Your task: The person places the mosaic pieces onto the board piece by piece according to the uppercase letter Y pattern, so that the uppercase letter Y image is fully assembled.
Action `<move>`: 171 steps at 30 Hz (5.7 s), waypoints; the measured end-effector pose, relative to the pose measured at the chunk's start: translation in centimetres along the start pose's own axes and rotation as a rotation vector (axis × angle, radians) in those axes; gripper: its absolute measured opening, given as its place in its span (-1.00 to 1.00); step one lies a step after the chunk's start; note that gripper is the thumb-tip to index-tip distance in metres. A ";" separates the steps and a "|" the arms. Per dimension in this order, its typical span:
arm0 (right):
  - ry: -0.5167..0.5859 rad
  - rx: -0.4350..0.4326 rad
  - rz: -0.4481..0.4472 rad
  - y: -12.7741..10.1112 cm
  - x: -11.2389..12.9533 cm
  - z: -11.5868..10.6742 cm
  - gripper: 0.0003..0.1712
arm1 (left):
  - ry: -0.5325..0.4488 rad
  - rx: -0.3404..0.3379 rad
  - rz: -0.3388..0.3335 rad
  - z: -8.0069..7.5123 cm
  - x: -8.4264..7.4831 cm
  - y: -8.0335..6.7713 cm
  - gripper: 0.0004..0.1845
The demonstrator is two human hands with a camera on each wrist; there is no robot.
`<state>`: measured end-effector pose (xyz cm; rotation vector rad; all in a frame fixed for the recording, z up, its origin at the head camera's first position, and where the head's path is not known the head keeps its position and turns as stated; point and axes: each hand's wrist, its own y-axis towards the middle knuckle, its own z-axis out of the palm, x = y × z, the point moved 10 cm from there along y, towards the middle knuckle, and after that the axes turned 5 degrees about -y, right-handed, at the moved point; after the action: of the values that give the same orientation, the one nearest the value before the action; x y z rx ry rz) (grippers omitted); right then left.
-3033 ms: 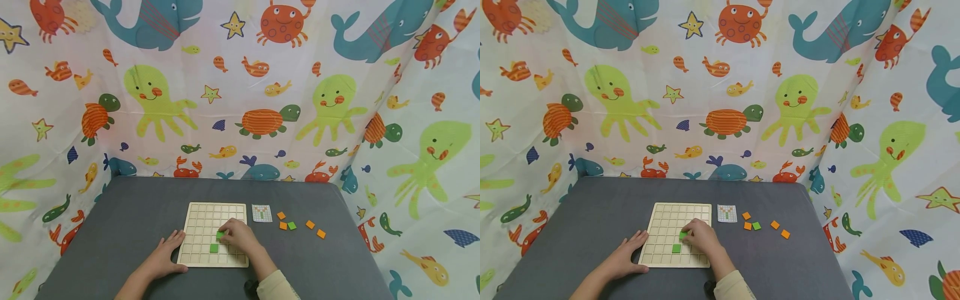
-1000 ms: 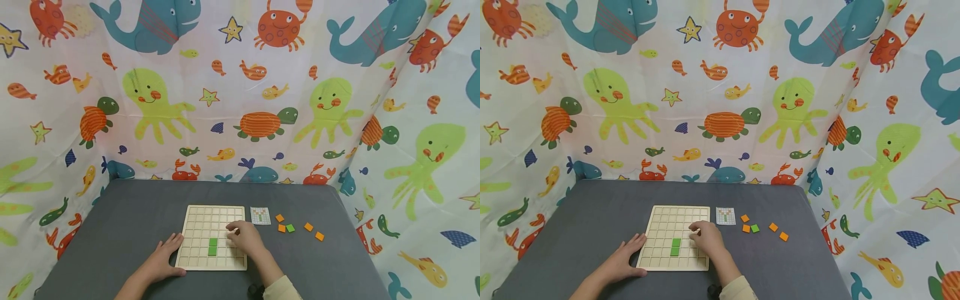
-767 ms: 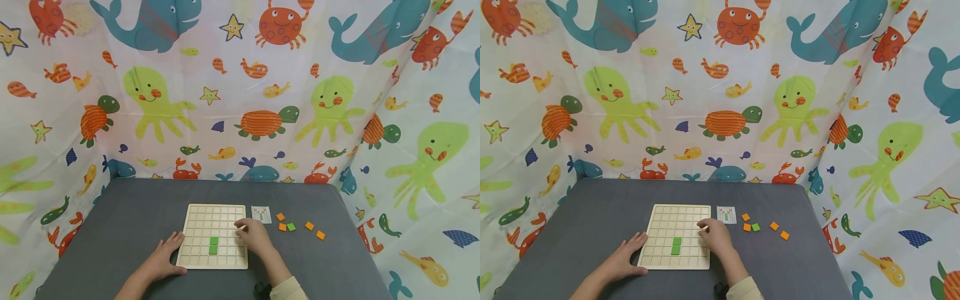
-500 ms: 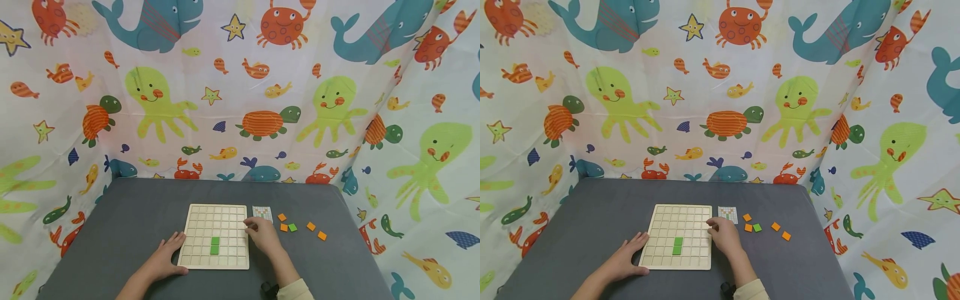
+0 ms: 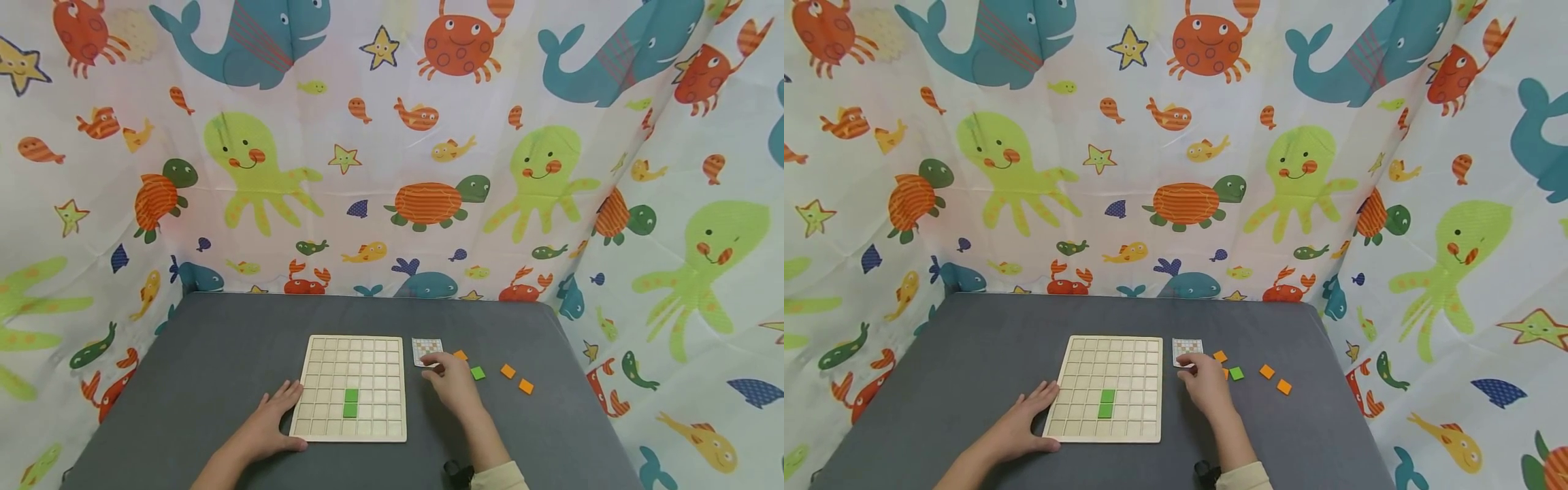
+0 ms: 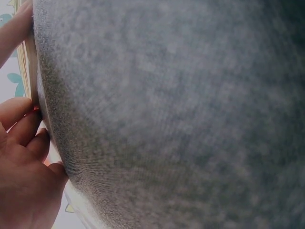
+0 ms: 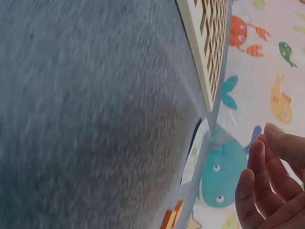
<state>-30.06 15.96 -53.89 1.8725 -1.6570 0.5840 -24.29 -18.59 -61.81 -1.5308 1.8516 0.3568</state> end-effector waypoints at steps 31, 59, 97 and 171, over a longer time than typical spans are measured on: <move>-0.103 -0.060 0.157 0.7 -9.0 -5.0 -0.56 | -0.019 -0.011 0.000 -0.4 0.1 -0.4 0.27; -0.275 0.110 0.247 0.3 -11.9 -4.5 -0.65 | -0.007 0.013 0.000 0.0 -0.5 0.0 0.28; -0.313 0.043 0.033 0.5 -5.3 -4.0 -0.67 | 0.007 0.002 0.003 -0.2 0.2 -0.2 0.28; -0.196 0.205 -0.306 1.0 7.4 6.7 -0.69 | -0.004 -0.006 0.005 -0.2 -0.1 -0.2 0.26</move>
<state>-30.31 5.90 -53.91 2.3419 -1.4274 0.4679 -24.17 -18.74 -61.57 -1.5282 1.8532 0.3675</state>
